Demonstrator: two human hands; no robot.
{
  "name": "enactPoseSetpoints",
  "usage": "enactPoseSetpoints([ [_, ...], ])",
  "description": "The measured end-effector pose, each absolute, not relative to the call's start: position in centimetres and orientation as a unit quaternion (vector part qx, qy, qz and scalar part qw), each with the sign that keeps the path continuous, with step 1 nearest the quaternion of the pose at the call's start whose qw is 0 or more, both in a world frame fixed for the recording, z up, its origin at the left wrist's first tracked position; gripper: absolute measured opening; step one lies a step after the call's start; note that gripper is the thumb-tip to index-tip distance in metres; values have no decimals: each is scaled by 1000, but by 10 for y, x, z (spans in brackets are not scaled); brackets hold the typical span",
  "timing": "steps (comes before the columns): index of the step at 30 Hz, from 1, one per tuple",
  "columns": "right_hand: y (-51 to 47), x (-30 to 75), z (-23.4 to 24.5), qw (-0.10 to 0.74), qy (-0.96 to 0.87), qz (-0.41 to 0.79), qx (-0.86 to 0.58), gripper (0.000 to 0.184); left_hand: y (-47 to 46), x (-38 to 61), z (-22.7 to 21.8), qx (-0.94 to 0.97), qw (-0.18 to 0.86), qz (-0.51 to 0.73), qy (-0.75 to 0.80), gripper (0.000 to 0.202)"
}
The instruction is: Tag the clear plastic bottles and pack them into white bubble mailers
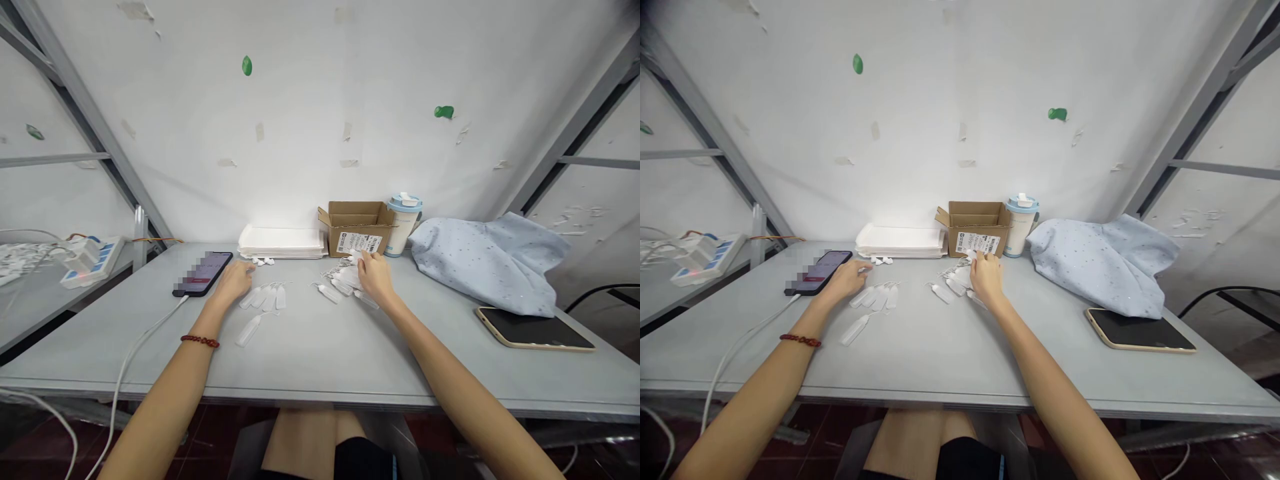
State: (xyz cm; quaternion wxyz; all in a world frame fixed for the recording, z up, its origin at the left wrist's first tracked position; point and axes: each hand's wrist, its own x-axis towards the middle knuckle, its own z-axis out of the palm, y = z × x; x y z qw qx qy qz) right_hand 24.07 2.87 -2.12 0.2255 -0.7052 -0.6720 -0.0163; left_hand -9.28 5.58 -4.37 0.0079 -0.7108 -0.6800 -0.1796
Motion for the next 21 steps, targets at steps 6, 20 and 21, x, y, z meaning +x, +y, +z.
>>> enactPoseSetpoints([
  [6, 28, 240, -24, 195, -668, -21, -718, 37, 55, -94, -43, -700, 7, -188, -689, 38],
  [20, 26, 236, -25, 202, -656, -24, -726, 39, 50, -84, -32, -678, -18, -222, -701, 34],
  [21, 25, 236, -24, 205, -657, -33, -725, 39, 50, -82, -31, -672, -27, -241, -700, 31],
])
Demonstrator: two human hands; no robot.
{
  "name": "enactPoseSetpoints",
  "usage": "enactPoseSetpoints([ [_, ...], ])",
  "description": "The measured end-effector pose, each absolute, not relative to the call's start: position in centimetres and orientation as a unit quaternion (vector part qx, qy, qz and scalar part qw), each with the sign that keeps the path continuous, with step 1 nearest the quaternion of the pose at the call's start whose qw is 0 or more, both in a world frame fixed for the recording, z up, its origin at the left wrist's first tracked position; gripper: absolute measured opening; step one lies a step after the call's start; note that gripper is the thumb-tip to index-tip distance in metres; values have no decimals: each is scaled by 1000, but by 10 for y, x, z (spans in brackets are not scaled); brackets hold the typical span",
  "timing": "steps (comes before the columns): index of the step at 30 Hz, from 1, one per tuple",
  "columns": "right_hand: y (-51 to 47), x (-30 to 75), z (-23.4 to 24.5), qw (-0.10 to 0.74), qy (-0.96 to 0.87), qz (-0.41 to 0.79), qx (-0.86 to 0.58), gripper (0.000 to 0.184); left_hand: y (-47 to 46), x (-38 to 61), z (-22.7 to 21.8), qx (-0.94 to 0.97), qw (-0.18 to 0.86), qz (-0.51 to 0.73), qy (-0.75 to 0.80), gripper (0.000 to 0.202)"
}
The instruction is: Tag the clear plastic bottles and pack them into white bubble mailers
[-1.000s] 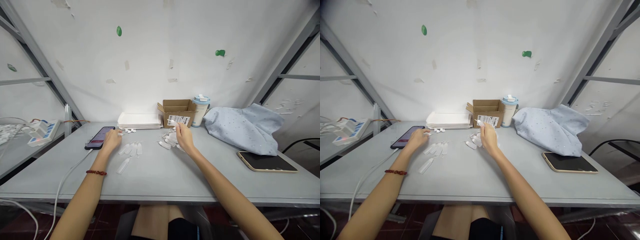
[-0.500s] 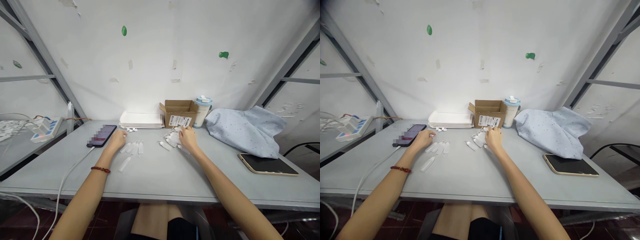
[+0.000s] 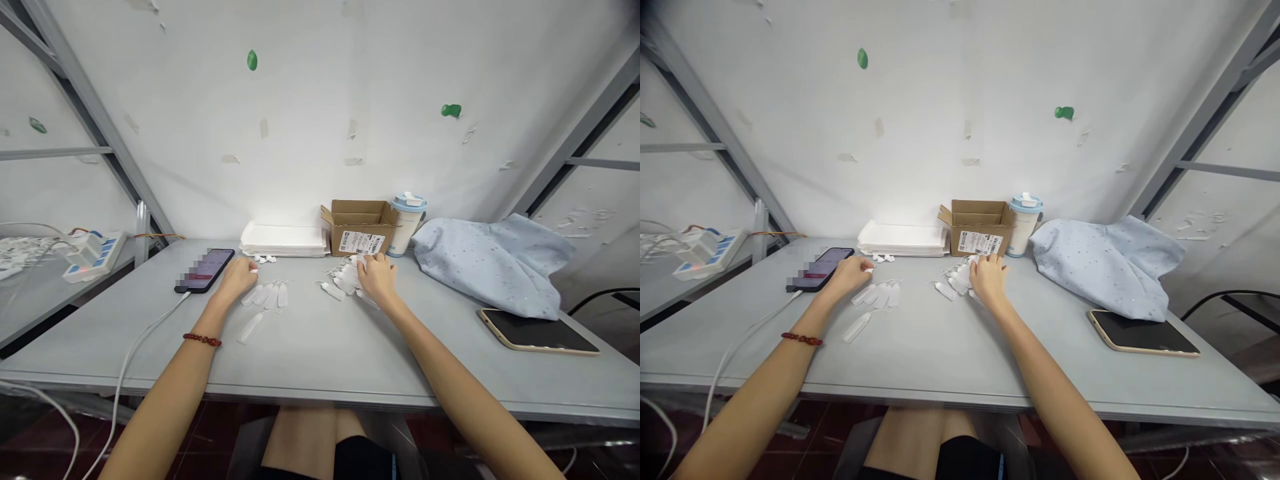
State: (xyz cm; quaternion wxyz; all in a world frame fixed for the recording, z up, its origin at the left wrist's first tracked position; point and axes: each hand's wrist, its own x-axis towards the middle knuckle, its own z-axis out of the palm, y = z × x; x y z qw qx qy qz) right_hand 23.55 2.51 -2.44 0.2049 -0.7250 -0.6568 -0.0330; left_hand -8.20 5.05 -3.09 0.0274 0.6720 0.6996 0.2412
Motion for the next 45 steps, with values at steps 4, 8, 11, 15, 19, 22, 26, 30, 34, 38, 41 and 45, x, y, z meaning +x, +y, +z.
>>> enactPoseSetpoints([
  [4, 18, 228, -21, 251, -664, -98, -698, 40, 48, -71, -25, 640, 121, 347, 674, 17],
  [8, 0, 206, -19, 328, -729, -112, -590, 37, 40, -57, -18, 599, 250, 436, 623, 18],
  [11, -22, 179, -21, 312, -829, -44, -461, 35, 35, -48, -13, 577, 301, 467, 598, 21],
  [15, -48, 143, -24, 180, -938, -6, -296, 35, 33, -44, -12, 549, 329, 494, 588, 25],
  [19, -56, 118, -23, 109, -957, 21, -269, 38, 36, -45, -16, 528, 342, 512, 584, 30],
  [22, -53, 106, -21, 83, -960, 27, -265, 40, 37, -46, -18, 526, 347, 512, 584, 31],
  [26, -51, 98, -22, 74, -965, 38, -250, 38, 37, -43, -18, 528, 356, 516, 573, 33],
  [30, -54, 102, -22, 60, -964, 51, -255, 37, 34, -40, -13, 526, 374, 513, 566, 34],
  [34, -59, 114, -22, 60, -957, 64, -275, 33, 31, -38, -10, 514, 390, 506, 572, 34],
  [38, -64, 131, -23, 57, -950, 72, -297, 33, 31, -39, -10, 508, 418, 499, 564, 35],
  [41, -65, 143, -23, 58, -946, 65, -312, 33, 30, -39, -12, 503, 445, 497, 549, 36],
  [45, -55, 157, -22, 95, -937, 29, -334, 33, 28, -37, -11, 498, 484, 499, 518, 36],
])
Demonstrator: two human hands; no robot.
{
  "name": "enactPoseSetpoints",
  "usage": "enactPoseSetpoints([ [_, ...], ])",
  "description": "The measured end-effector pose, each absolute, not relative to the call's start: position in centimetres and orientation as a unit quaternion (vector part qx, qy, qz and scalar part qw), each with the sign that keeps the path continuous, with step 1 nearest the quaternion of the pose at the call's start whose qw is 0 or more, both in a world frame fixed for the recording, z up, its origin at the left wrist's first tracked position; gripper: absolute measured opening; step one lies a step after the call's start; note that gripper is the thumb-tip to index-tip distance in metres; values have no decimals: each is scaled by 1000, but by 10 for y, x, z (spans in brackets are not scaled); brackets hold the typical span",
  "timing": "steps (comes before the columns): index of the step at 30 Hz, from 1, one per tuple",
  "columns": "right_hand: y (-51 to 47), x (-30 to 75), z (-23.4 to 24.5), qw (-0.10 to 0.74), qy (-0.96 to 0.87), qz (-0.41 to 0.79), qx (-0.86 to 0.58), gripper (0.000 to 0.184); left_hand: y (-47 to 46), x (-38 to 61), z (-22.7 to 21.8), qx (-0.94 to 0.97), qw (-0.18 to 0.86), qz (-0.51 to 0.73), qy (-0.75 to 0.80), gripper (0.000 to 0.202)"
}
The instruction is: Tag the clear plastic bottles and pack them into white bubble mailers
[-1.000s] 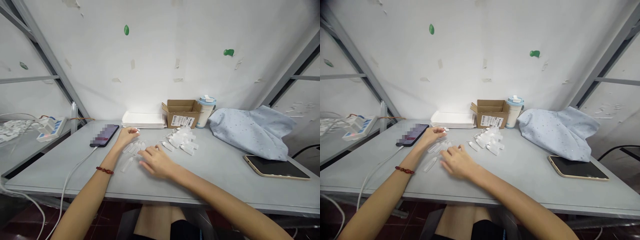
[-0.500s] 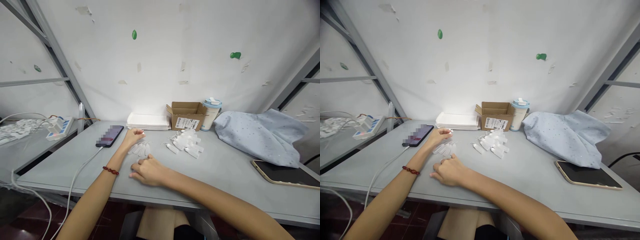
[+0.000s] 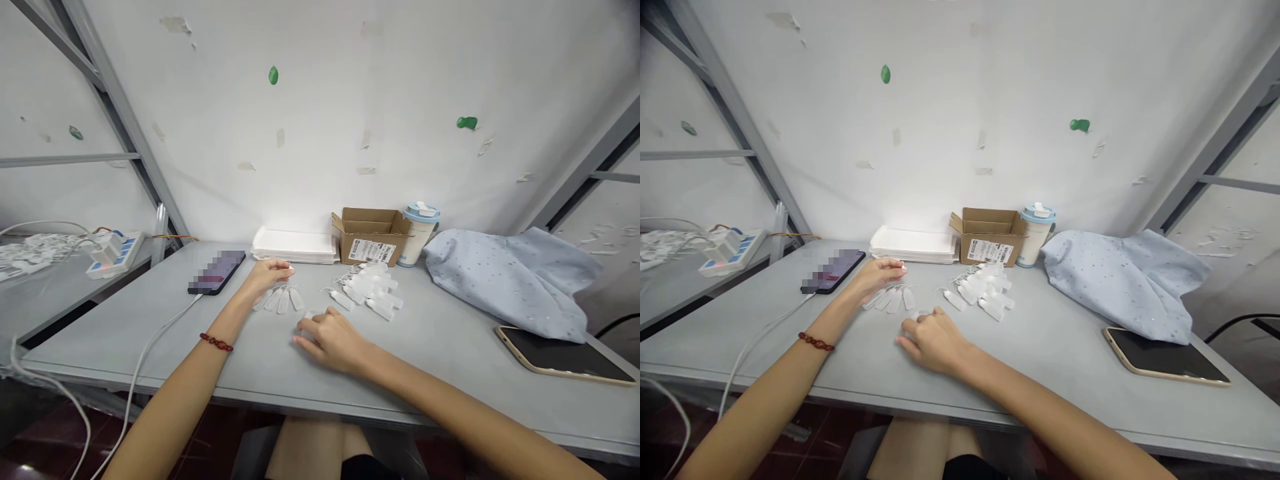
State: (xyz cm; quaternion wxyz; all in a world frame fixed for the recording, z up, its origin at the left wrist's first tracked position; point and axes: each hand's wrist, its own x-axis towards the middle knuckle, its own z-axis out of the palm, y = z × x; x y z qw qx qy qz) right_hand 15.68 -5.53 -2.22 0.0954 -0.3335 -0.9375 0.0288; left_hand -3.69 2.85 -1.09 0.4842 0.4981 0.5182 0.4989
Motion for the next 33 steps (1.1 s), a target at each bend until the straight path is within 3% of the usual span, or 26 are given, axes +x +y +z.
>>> enactPoseSetpoints([
  [6, -19, 167, -35, 221, -905, -124, -341, 30, 28, -34, -12, 502, 547, 491, 457, 32],
  [10, -6, 173, -50, 302, -882, -150, -331, 23, 25, -30, -12, 518, 558, 463, 453, 33],
  [21, -9, 179, -54, 289, -907, 74, -298, 23, 16, -15, -10, 581, 554, 409, 435, 35],
  [33, -12, 177, -50, 293, -881, 181, -325, 24, 20, -18, -16, 627, 539, 377, 417, 32],
])
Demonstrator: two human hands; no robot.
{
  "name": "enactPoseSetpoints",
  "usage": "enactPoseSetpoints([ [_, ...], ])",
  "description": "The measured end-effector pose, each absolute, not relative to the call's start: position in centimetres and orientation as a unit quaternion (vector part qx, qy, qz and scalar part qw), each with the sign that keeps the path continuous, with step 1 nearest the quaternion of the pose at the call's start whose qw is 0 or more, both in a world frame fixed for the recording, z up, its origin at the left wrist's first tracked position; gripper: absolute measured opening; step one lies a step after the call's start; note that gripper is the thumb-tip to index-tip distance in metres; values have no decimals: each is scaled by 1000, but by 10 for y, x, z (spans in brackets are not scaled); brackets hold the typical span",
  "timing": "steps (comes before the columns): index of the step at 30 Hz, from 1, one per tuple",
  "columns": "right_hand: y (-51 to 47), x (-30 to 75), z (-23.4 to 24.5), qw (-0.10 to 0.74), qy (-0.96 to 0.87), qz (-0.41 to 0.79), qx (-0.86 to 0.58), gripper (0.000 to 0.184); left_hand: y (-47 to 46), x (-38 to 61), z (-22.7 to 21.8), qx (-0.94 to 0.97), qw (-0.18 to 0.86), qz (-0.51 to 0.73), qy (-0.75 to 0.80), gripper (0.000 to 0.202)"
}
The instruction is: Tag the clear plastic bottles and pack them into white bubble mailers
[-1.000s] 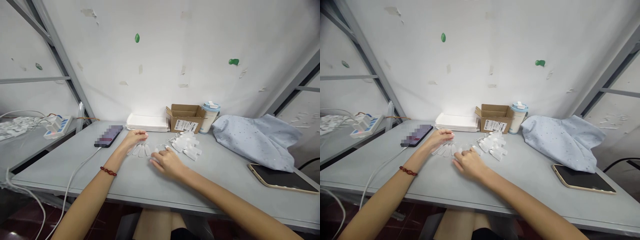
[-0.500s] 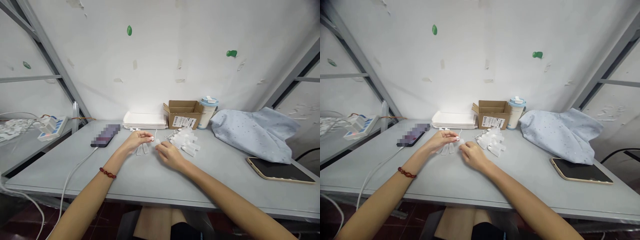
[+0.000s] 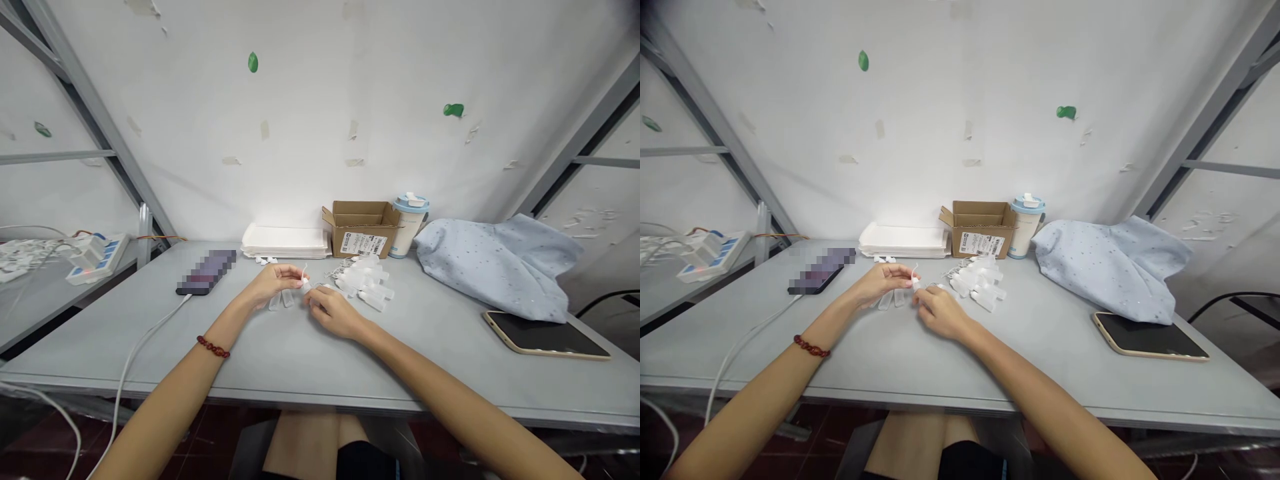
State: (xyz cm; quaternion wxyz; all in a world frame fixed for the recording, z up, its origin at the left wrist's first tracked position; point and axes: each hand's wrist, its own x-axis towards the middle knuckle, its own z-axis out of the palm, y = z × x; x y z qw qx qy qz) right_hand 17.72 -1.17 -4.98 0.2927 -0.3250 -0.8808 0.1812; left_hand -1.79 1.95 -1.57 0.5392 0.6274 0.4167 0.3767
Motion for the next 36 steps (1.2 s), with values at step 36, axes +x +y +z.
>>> enactPoseSetpoints([
  [36, -19, 170, -47, 427, -673, 470, -378, 19, 12, -10, -12, 654, 520, 342, 430, 36],
])
